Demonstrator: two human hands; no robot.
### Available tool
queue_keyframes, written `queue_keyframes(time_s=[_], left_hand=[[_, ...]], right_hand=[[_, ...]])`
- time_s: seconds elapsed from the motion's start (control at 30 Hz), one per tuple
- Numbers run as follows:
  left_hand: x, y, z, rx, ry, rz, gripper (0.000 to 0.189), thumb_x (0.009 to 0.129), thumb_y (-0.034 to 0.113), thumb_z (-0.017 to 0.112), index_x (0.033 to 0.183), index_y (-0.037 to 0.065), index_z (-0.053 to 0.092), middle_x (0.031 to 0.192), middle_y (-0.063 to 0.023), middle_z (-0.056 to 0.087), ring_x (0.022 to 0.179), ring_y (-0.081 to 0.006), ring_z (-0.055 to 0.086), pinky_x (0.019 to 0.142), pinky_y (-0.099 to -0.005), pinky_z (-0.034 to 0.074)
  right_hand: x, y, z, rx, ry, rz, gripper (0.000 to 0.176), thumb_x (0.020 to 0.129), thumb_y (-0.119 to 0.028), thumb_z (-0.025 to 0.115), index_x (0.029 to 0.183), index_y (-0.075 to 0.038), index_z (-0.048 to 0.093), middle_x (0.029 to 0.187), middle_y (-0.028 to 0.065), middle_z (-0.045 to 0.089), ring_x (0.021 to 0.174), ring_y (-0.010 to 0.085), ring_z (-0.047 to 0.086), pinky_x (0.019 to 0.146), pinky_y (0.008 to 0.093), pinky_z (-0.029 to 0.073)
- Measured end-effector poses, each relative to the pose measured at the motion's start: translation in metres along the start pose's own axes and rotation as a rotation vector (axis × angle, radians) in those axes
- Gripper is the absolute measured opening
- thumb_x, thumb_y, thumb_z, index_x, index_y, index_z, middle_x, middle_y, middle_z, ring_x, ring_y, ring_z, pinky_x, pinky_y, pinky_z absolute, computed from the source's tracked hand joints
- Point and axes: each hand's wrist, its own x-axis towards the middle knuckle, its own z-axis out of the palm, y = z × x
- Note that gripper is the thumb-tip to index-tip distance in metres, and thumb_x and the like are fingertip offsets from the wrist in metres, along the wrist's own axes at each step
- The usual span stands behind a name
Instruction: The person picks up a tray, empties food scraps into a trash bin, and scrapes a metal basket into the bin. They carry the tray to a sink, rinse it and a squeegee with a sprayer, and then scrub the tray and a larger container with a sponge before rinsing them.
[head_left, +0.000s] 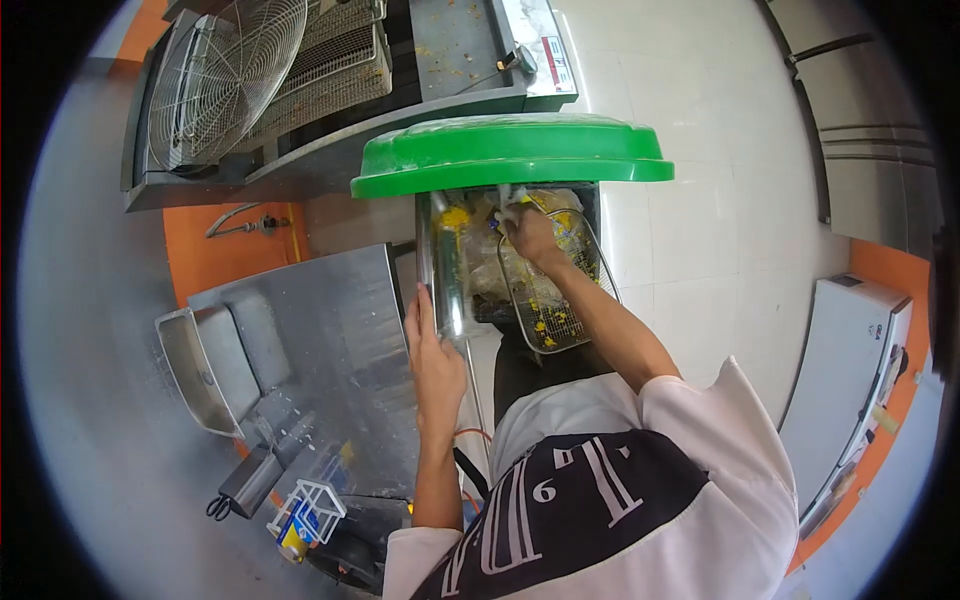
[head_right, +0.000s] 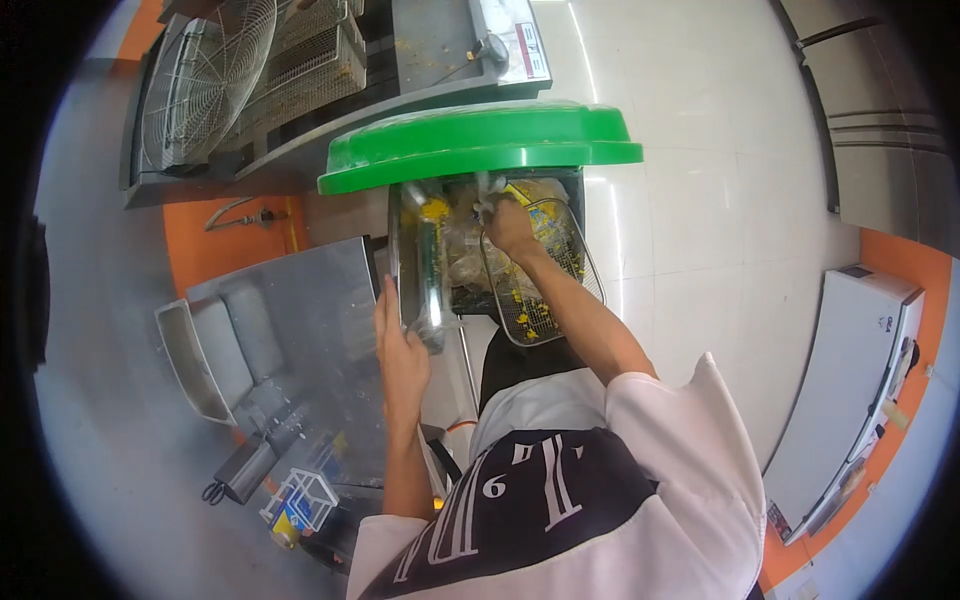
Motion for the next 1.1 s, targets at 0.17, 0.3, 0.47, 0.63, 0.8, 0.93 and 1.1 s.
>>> queue_keyframes(time_s=[0.17, 0.3, 0.47, 0.63, 0.8, 0.93, 1.1], left_hand=[[-0.003, -0.005, 0.000, 0.215, -0.061, 0.006, 0.082, 0.079, -0.017, 0.042, 0.157, 0.007, 0.033, 0.152, -0.0237, 0.040, 0.140, -0.0430, 0.041, 0.111, -0.0470, 0.040], [-0.023, -0.004, 0.020, 0.447, -0.168, 0.059, 0.078, 0.082, -0.011, 0.049, 0.156, 0.011, 0.036, 0.157, -0.0213, 0.035, 0.144, -0.0479, 0.031, 0.107, -0.0496, 0.046], [-0.038, -0.006, 0.032, 0.608, -0.253, 0.105, 0.080, 0.083, -0.010, 0.047, 0.157, 0.018, 0.036, 0.161, -0.0165, 0.031, 0.142, -0.0514, 0.031, 0.082, -0.0465, 0.062], [-0.053, -0.022, 0.046, 0.636, -0.236, 0.180, 0.081, 0.082, -0.010, 0.049, 0.157, 0.020, 0.037, 0.164, -0.0121, 0.029, 0.141, -0.0514, 0.033, 0.074, -0.0441, 0.063], [-0.047, -0.024, 0.059, 0.706, -0.218, 0.221, 0.083, 0.080, -0.006, 0.059, 0.155, 0.023, 0.041, 0.165, -0.0077, 0.027, 0.141, -0.0492, 0.036, 0.067, -0.0396, 0.063], [-0.042, -0.038, 0.037, 0.291, -0.180, 0.118, 0.083, 0.078, -0.017, 0.049, 0.153, 0.020, 0.046, 0.162, -0.0125, 0.034, 0.140, -0.0403, 0.043, 0.102, -0.0427, 0.051], [-0.041, -0.054, 0.007, -0.111, 0.002, 0.031, 0.081, 0.074, -0.020, 0.035, 0.150, 0.006, 0.048, 0.150, -0.0225, 0.049, 0.142, -0.0379, 0.044, 0.117, -0.0388, 0.034]], right_hand=[[-0.023, -0.057, -0.035, 0.515, -0.167, 0.274, 0.060, 0.097, -0.047, 0.060, 0.133, 0.001, 0.056, 0.115, 0.0185, 0.070, 0.099, 0.0324, 0.069, 0.080, 0.0444, 0.056], [-0.060, -0.107, -0.059, 1.166, -0.377, 0.549, 0.050, 0.101, -0.044, 0.058, 0.130, -0.003, 0.061, 0.105, 0.0063, 0.070, 0.086, 0.0158, 0.064, 0.072, 0.0363, 0.053], [-0.077, -0.071, -0.033, 1.078, -0.284, 0.594, 0.028, 0.101, -0.031, 0.061, 0.101, -0.005, 0.071, 0.087, 0.0013, 0.069, 0.073, 0.0114, 0.059, 0.064, 0.0306, 0.049], [-0.085, -0.068, -0.045, 0.913, -0.123, 0.547, 0.033, 0.103, -0.029, 0.058, 0.096, 0.001, 0.070, 0.073, 0.0041, 0.062, 0.059, 0.0156, 0.057, 0.048, 0.0338, 0.046], [-0.077, -0.032, -0.024, 0.965, 0.000, 0.380, 0.034, 0.102, -0.031, 0.060, 0.097, 0.001, 0.071, 0.074, 0.0075, 0.066, 0.064, 0.0157, 0.064, 0.050, 0.0328, 0.048], [-0.071, -0.046, -0.046, 1.095, -0.270, 0.445, 0.039, 0.103, -0.035, 0.060, 0.101, 0.002, 0.070, 0.083, 0.0106, 0.070, 0.065, 0.0155, 0.065, 0.054, 0.0301, 0.053], [-0.038, -0.052, -0.079, 1.001, -0.431, 0.385, 0.048, 0.102, -0.041, 0.061, 0.117, 0.005, 0.064, 0.092, 0.0129, 0.073, 0.071, 0.0164, 0.070, 0.066, 0.0284, 0.058]])
